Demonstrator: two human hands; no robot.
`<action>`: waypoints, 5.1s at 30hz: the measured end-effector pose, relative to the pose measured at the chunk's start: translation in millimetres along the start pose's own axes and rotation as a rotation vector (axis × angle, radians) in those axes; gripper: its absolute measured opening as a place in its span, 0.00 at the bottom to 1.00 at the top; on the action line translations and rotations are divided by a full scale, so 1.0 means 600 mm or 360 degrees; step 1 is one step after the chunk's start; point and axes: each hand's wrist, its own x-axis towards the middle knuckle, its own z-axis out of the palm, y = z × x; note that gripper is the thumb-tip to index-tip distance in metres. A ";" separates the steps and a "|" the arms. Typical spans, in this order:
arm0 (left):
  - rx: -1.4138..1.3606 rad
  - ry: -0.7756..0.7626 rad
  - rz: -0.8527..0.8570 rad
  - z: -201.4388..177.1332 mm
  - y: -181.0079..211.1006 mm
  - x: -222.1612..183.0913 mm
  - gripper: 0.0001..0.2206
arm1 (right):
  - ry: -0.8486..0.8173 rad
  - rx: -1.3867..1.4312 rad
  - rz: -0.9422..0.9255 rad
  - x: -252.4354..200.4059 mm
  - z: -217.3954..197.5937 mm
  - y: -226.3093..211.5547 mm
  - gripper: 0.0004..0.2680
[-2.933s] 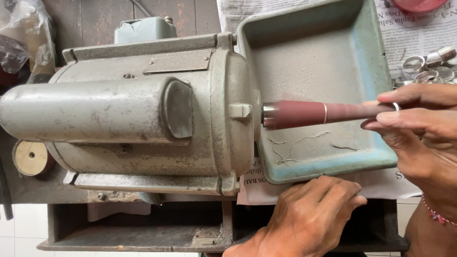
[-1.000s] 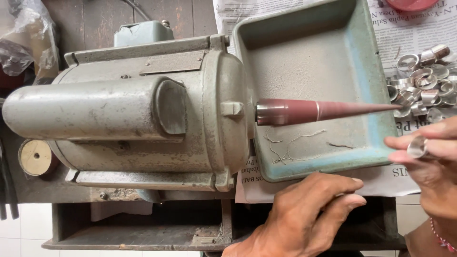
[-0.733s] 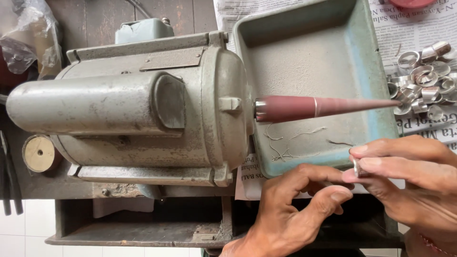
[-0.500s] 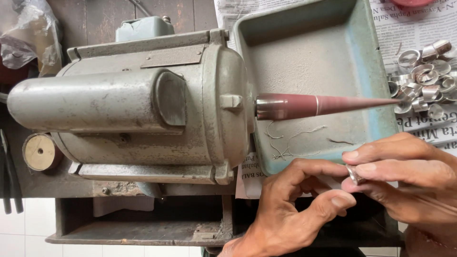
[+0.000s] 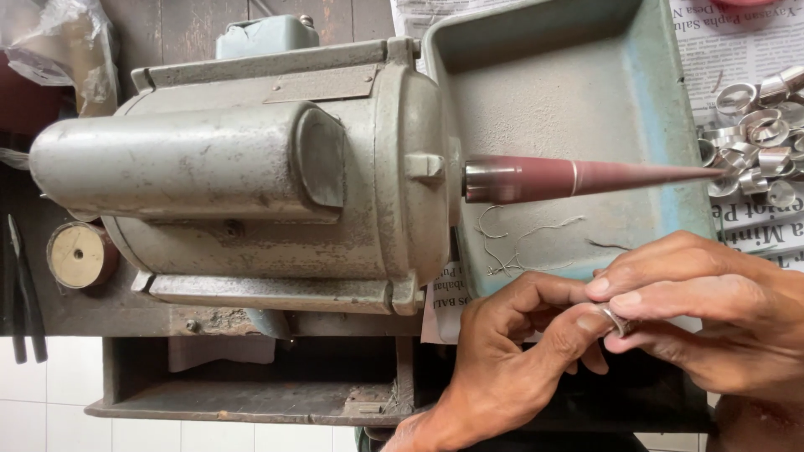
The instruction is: Polishing the interior of metal rings using a rotating conical mandrel on a polishing motor
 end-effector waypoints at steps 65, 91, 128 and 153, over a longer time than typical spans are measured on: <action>0.0407 0.0012 0.0192 0.012 0.033 0.002 0.07 | 0.0678 0.0120 0.0762 0.042 -0.015 0.003 0.10; 0.0421 -0.0031 0.0250 0.011 0.025 -0.001 0.07 | 0.0728 -0.0012 0.0556 0.042 0.003 0.014 0.11; 0.0842 -0.0010 0.0606 0.062 -0.008 -0.006 0.06 | 0.1051 0.0561 0.1015 0.031 -0.050 -0.023 0.11; 0.1137 -0.0152 0.1080 0.050 -0.027 0.007 0.05 | 0.0496 -0.0180 0.0084 0.075 -0.035 -0.033 0.10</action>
